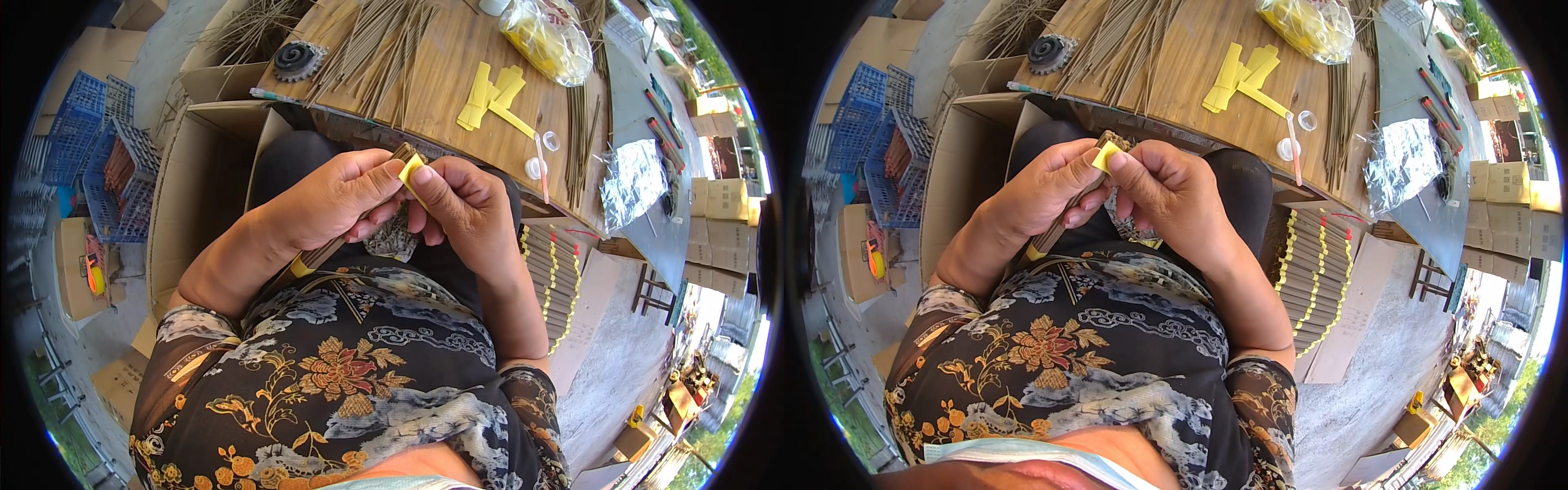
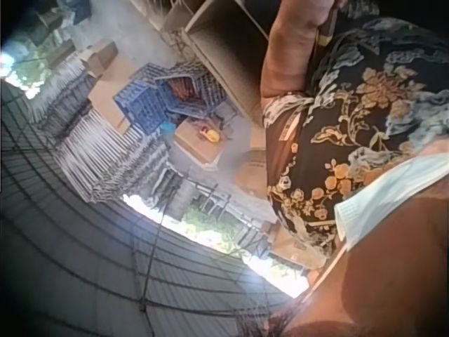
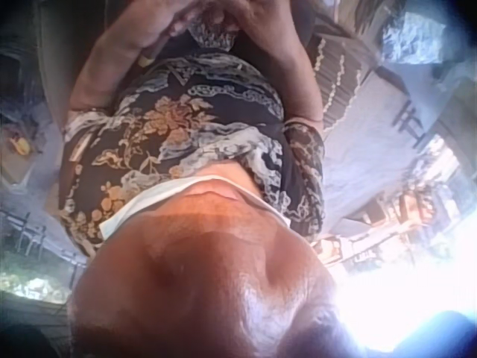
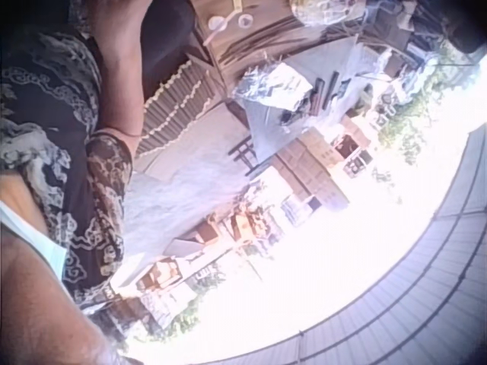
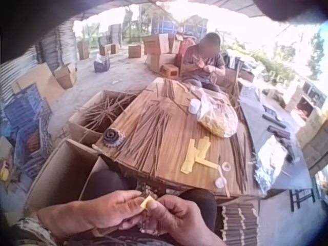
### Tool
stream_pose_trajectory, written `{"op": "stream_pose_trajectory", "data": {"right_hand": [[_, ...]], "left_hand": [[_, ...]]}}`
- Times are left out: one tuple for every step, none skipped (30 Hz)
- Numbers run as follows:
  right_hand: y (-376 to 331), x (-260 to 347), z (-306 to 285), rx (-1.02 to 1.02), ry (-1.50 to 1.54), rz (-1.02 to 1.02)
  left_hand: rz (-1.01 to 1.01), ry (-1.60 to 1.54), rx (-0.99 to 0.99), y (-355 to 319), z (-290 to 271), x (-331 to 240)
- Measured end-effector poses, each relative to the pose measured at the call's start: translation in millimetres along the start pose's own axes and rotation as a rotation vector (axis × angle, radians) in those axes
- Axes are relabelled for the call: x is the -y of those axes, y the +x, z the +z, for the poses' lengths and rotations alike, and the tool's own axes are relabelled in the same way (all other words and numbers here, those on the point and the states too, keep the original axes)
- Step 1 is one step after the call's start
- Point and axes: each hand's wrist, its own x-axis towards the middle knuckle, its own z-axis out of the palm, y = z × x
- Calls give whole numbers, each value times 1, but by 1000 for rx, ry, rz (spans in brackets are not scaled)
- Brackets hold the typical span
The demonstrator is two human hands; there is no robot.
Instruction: The person gathers thin wooden sticks, aligns them into a bundle, and wraps the bundle with yellow tape. The person uses a small plastic stick to smooth the tape and secures the bundle before placing it aside.
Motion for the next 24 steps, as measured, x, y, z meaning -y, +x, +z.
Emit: {"op": "stream_pose_trajectory", "data": {"right_hand": [[1,-1,2,-32,17,-8],[2,-3,3,-48,-4,-37],[2,-4,4,-63,-25,-65],[3,-6,4,-79,-46,-93],[3,-6,4,-81,-60,-103],[4,-6,4,-82,-73,-114],[5,-6,3,-84,-86,-124],[6,-6,3,-85,-90,-115],[6,-4,3,-86,-95,-107],[6,-3,4,-87,-99,-98],[6,-3,4,-90,-102,-98],[6,-2,4,-92,-105,-99],[6,-2,4,-95,-108,-99],[5,-2,5,-105,-117,-105],[5,-3,6,-115,-127,-110],[5,-3,7,-126,-136,-116],[6,-3,6,-130,-154,-114],[6,-4,6,-135,-172,-113],[7,-4,6,-139,-191,-111],[7,-5,5,-138,-205,-106],[7,-5,5,-137,-219,-100],[7,-5,4,-135,-233,-94],[7,-4,4,-134,-229,-89],[7,-3,4,-133,-224,-85]], "left_hand": [[-1,-1,2,0,0,0],[-1,-2,3,0,-1,1],[-2,-3,5,0,-2,2],[3,-9,5,0,-2,2],[8,-14,4,0,-2,4],[13,-20,3,0,-2,4],[18,-17,2,-1,-2,4],[23,-14,1,-1,-2,4],[28,-11,0,-1,-1,5],[32,-5,2,-1,-2,5],[37,1,4,-1,-2,5],[41,7,6,-1,-2,5],[42,-6,6,-1,-2,6],[43,-18,4,-1,-3,7],[44,-29,3,-2,-3,8],[55,-28,-1,-2,-2,8],[66,-27,-4,-1,-2,8],[77,-27,-7,-1,-1,8],[79,-22,-8,-2,-1,8],[81,-16,-10,-2,0,8],[84,-9,-12,-2,0,8],[86,-14,-11,-2,1,7],[88,-18,-9,-2,2,6],[91,-23,-7,-2,3,5]]}}
